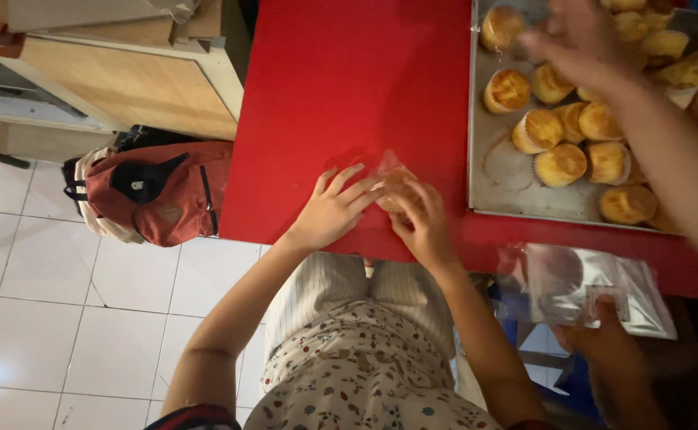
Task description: The person picks up muffins from a metal tray and places them into individual plastic bags, then seals the bags by hand.
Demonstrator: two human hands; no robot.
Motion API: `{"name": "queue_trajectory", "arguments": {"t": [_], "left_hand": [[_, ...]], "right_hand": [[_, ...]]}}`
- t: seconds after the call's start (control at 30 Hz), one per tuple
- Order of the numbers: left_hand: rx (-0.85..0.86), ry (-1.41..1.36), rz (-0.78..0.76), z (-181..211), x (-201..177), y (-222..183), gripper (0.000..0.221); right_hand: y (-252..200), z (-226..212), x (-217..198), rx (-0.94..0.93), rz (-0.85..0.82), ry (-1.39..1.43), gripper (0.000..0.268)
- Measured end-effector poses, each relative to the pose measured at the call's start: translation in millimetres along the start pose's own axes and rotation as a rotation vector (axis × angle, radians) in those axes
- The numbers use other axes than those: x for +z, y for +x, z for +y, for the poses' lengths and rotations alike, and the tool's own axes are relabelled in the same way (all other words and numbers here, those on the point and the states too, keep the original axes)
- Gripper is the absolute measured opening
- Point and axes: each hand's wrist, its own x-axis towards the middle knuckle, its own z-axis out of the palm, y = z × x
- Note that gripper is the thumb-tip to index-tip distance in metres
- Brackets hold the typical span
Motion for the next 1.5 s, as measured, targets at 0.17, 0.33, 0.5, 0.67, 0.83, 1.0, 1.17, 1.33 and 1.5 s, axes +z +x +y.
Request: {"name": "queue_trajectory", "arguments": {"t": [0.17,0.33,0.5,0.67,0.83,1.0,1.17,1.33,1.5], "left_hand": [[0.023,-0.24,0.06,-10,0,31,0.063],[-0.107,-0.916,0.09,-28,18,49,0.058],[-0.514,-1.427,-0.111,-42,47,55,0.053],[-0.746,-1.374,0.032,-83,37,90,0.045],[-0.889,-0.968,0.051,-156,30,162,0.044],[-0.989,-0.553,-0.004,-214,23,213,0.05],[-1.047,-0.458,0.01,-261,38,229,0.043],[-1.144,-0.542,0.129,-300,59,250,0.055],[-1.189,-0.647,0.279,-307,66,283,0.07]], "right_hand": [[-10,13,8,0.481,0.04,0.769,0.048],[-12,28,16,0.678,0.063,0.957,0.045],[13,29,13,0.725,0.121,0.911,0.043],[92,38,-31,0.713,-0.173,0.276,0.031],[177,152,-48,0.547,0.127,-0.013,0.032],[229,226,-42,0.534,-0.176,-0.397,0.066],[225,267,-24,0.678,-0.536,-0.642,0.083],[244,279,-37,0.691,-0.386,-0.616,0.071],[306,215,-5,0.303,0.003,-0.466,0.06]]}}
